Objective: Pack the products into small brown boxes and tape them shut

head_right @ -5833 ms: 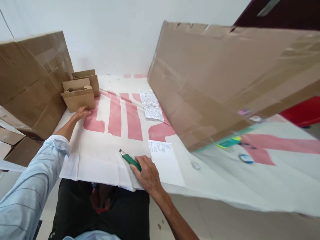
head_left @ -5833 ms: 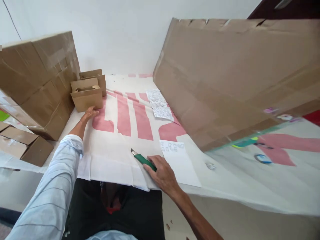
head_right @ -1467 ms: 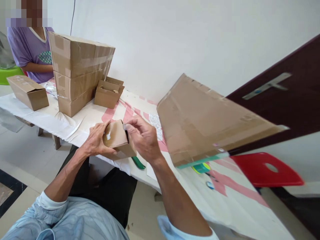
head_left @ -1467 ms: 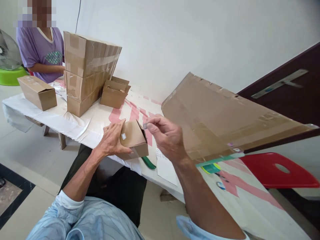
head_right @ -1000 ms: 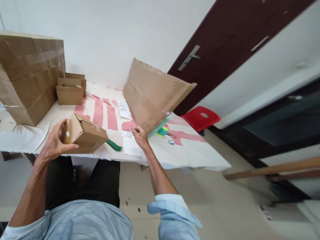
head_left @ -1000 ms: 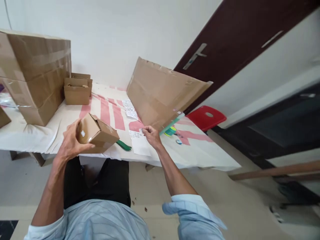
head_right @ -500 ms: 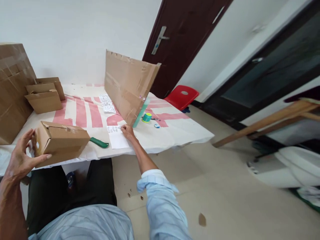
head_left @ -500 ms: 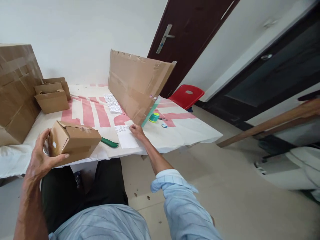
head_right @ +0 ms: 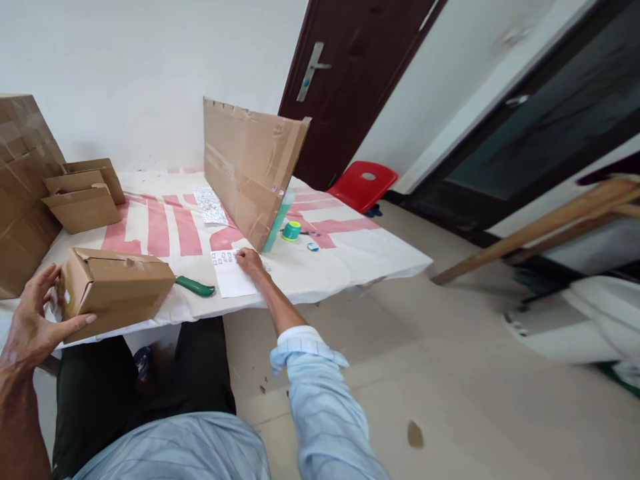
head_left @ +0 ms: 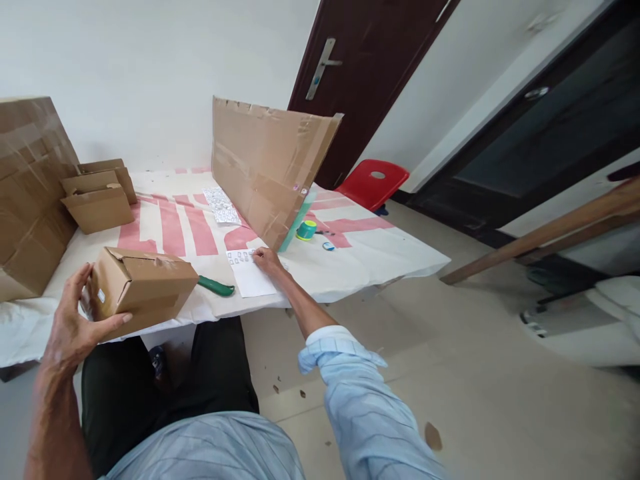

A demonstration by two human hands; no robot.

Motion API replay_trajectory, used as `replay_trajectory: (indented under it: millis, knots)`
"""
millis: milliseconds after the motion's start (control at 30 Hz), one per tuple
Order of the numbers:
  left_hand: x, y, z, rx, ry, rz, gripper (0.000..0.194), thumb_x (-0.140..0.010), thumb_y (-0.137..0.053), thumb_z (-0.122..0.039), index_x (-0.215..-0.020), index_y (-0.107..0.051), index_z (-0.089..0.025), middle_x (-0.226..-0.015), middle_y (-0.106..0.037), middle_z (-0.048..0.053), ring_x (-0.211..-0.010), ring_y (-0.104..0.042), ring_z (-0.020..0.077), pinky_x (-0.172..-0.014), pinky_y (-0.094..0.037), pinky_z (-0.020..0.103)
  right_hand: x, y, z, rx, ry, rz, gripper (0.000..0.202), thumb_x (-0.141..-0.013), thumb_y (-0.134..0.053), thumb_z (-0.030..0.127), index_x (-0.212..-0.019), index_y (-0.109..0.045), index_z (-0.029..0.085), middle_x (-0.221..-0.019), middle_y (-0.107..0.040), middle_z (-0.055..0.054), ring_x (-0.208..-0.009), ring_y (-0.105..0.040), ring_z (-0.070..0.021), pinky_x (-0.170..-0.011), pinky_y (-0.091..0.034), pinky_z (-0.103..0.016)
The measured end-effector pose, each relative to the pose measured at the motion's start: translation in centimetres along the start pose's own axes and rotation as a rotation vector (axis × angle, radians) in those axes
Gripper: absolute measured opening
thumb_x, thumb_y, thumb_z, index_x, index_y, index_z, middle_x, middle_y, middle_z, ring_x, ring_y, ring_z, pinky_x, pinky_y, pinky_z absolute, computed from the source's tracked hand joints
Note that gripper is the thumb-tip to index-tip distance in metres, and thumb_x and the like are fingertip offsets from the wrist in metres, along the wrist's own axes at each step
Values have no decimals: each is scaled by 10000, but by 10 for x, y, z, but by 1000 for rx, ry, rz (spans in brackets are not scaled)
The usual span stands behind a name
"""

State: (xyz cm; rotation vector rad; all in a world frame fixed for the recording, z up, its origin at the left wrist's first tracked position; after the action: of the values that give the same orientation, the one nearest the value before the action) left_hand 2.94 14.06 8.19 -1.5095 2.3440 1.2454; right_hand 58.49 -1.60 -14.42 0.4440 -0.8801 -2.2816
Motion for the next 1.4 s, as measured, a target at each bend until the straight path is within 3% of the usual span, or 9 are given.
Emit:
replay_trajectory:
  millis: [167,333,500,633,967,1067,1133,1300,1400]
  knots:
    - [1,-1,-1,19,2,8,1144,-645,-938,-653,-1619,-447,-310,-1682,-492,118,-1567,-439,491,-1317,-343,711,4,-1,1,74,-29,-11,380,-1044,-711,416,-1339,-686,178,-1346,-696,-102,-1142,-708,-255,-972,-625,-463]
    - [1,-1,-2,20,-10,-4,1130,-626,-960,-635,-1601,-473,-337,-1651,-519,107,-1561,-450,491,-1310,-362,717,10,5,7,132,-47,-77,122,-919,-658,203,-939,-777,188,-958,-777,-44,-970,-692,-225,-886,-550,-308]
    - [3,-2,-3,19,-32,18,1141,-679,-941,-657,-1638,-425,-316,-1675,-488,95,-1568,-434,492,-1311,-361,706,16,13,18,153,-40,-144,246,-798,-642,200,-1011,-762,227,-915,-773,-28,-881,-652,-219,-818,-499,-291]
    - [4,-4,-5,-1,-59,74,1197,-672,-945,-649,-1665,-393,-272,-1701,-453,139,-1587,-419,468,-1315,-374,643,25,18,28,169,-24,-161,134,-801,-612,217,-857,-733,230,-874,-771,-41,-860,-629,-217,-786,-471,-287]
    - [20,-16,-8,101,-43,119,1285,-632,-996,-562,-1699,-352,-252,-1693,-460,192,-1591,-415,458,-1317,-336,631,67,32,90,205,64,-198,220,-780,-512,206,-601,-639,212,-674,-675,-99,-711,-582,-230,-701,-446,-320]
    - [23,-20,-3,137,-31,118,1339,-605,-1020,-546,-1719,-329,-271,-1702,-444,201,-1588,-403,478,-1325,-293,667,75,38,133,176,141,-235,282,-853,-477,245,-760,-735,178,-779,-716,-130,-769,-621,-265,-746,-495,-366]
    - [25,-21,-2,160,-30,116,1363,-598,-1030,-539,-1728,-313,-281,-1708,-437,198,-1590,-393,485,-1319,-298,674,91,44,188,94,301,-271,324,-934,-478,302,-929,-779,180,-896,-744,-118,-832,-647,-264,-801,-531,-380]
    - [28,-27,-8,180,-22,129,1385,-609,-1032,-511,-1743,-268,-290,-1730,-399,195,-1600,-365,493,-1306,-305,685,204,44,374,-95,1101,-218,217,-1042,-582,286,-1080,-795,271,-1052,-731,-82,-1048,-663,-278,-982,-542,-463]
    - [30,-31,-14,162,-29,119,1409,-594,-1037,-495,-1745,-250,-292,-1726,-397,190,-1603,-349,503,-1313,-267,709,260,12,435,60,1345,-55,251,-1053,-556,200,-1076,-795,275,-1049,-718,-83,-1020,-629,-277,-950,-527,-478]
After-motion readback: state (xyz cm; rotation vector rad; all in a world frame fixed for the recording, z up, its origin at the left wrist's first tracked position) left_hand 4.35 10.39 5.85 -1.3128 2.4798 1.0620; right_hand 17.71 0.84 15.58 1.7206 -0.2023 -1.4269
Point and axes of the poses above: each hand's wrist, its own x-axis away from the middle knuckle, its own y-axis out of the back of the hand, z = x × y, the point moved 10 cm from there along -x, towards the middle knuckle
